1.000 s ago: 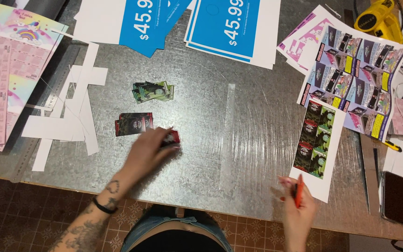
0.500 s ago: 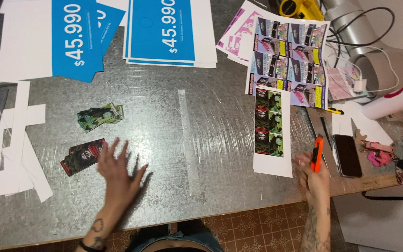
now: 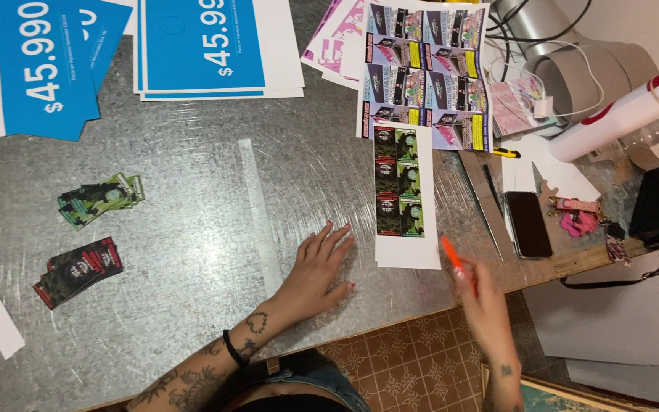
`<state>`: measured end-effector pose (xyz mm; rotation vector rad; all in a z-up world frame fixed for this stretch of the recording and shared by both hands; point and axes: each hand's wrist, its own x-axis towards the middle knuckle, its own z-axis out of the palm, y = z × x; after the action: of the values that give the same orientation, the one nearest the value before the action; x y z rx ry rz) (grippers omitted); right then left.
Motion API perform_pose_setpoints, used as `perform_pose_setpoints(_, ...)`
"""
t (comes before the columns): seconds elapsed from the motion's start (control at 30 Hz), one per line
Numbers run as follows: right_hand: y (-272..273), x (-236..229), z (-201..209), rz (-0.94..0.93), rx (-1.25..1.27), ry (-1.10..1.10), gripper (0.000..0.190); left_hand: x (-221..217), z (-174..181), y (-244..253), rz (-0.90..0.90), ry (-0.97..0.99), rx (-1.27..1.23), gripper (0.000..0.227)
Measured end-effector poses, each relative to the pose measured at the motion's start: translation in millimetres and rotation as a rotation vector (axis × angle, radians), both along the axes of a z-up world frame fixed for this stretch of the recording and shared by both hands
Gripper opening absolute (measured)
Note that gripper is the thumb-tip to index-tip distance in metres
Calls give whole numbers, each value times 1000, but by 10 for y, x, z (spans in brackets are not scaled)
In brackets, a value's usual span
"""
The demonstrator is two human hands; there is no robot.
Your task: The person uses a ruler and an orange utility knife to cut printed sheets of paper into smaller rectangular strips on a metal workbench. They align the ruler, slice along the edge, and separate the cut pieces, stacking them on the table.
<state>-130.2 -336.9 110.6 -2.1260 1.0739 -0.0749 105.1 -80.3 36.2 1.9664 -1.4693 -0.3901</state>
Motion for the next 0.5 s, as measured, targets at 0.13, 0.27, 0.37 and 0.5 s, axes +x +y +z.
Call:
perform_pose_setpoints(0.13,443,-388,-264,125,-163,155,51,170,-173,-413,7,162,-7,62)
perform_pose_setpoints(0.27,649,-443,-270,78,-290,112,43,199,-247,-774,-56,109,-15,72)
perform_pose_setpoints(0.37,560,-431,-347,74,-330,185,46,184,-173,-993,-103,98,-6,67)
perform_pose_setpoints(0.5,475,-379,-381,98,-349,212,48,155,6,-1113,-166,67,157,96)
